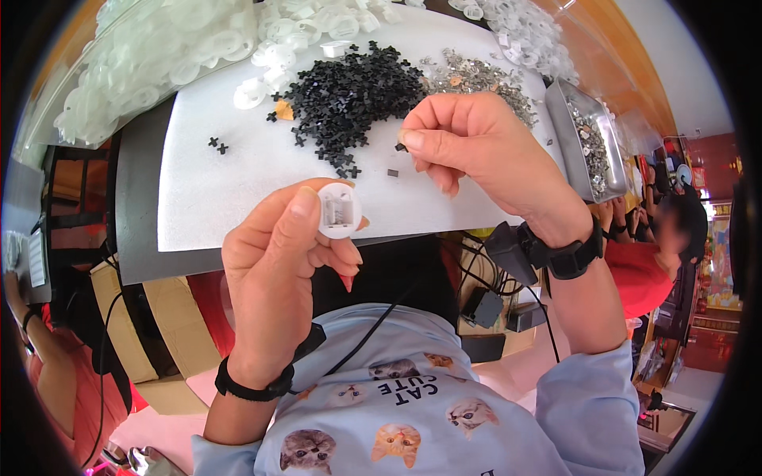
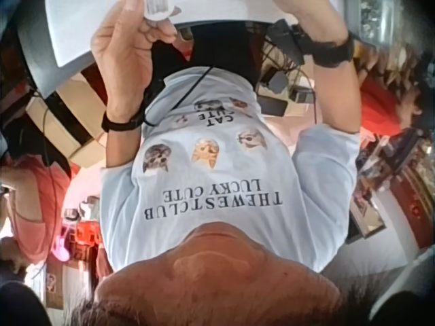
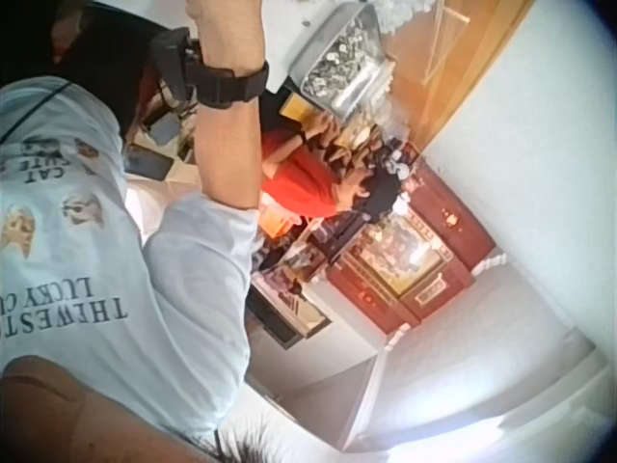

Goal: Manually assemble small plastic components into a circular white housing.

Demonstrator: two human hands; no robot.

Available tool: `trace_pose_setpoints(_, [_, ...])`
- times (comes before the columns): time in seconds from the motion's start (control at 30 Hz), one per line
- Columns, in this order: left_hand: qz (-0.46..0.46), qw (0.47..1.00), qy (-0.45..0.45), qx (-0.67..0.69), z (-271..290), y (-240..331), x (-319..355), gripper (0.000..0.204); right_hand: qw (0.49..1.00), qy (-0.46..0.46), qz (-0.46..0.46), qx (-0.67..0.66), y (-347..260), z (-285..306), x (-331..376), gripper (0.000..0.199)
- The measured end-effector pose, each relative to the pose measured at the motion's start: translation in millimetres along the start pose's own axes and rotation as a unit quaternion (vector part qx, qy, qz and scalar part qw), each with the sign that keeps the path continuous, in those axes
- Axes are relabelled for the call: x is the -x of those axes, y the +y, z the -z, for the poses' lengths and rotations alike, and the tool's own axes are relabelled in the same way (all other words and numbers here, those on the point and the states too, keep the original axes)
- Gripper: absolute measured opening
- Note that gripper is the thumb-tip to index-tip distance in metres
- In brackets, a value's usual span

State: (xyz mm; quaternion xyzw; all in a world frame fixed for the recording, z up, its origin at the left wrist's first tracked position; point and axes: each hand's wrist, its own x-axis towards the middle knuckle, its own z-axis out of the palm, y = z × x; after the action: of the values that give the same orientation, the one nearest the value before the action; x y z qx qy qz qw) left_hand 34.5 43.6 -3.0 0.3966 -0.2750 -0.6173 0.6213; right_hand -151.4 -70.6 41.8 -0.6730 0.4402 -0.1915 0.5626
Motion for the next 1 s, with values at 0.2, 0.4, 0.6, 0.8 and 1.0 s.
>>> trace_pose_setpoints(0.2, [0.037,0.999,-0.030,-0.019,-7.5,-7.2,1.8,0.033,0.978,-0.038,-0.049,-0.199,3.9,1.4,9.6,0.013])
trace_pose_setpoints(0.4, [0.053,0.997,-0.052,-0.014,-13.4,-6.8,-0.1,0.041,0.968,-0.076,-0.039,-0.237,4.1,0.2,17.6,0.013])
trace_pose_setpoints(0.6, [0.101,0.994,-0.019,0.022,-21.9,-2.4,3.2,0.046,0.990,-0.115,0.069,-0.033,-22.4,-17.7,24.9,0.010])
trace_pose_setpoints(0.8, [0.121,0.993,-0.003,0.014,-22.8,0.0,5.6,0.045,0.983,-0.102,0.107,0.106,-25.6,-24.3,27.1,0.006])
trace_pose_setpoints(1.0, [0.122,0.992,0.009,-0.013,-23.4,0.4,9.0,0.045,0.924,-0.024,0.317,0.215,-11.1,-33.6,23.2,0.008])
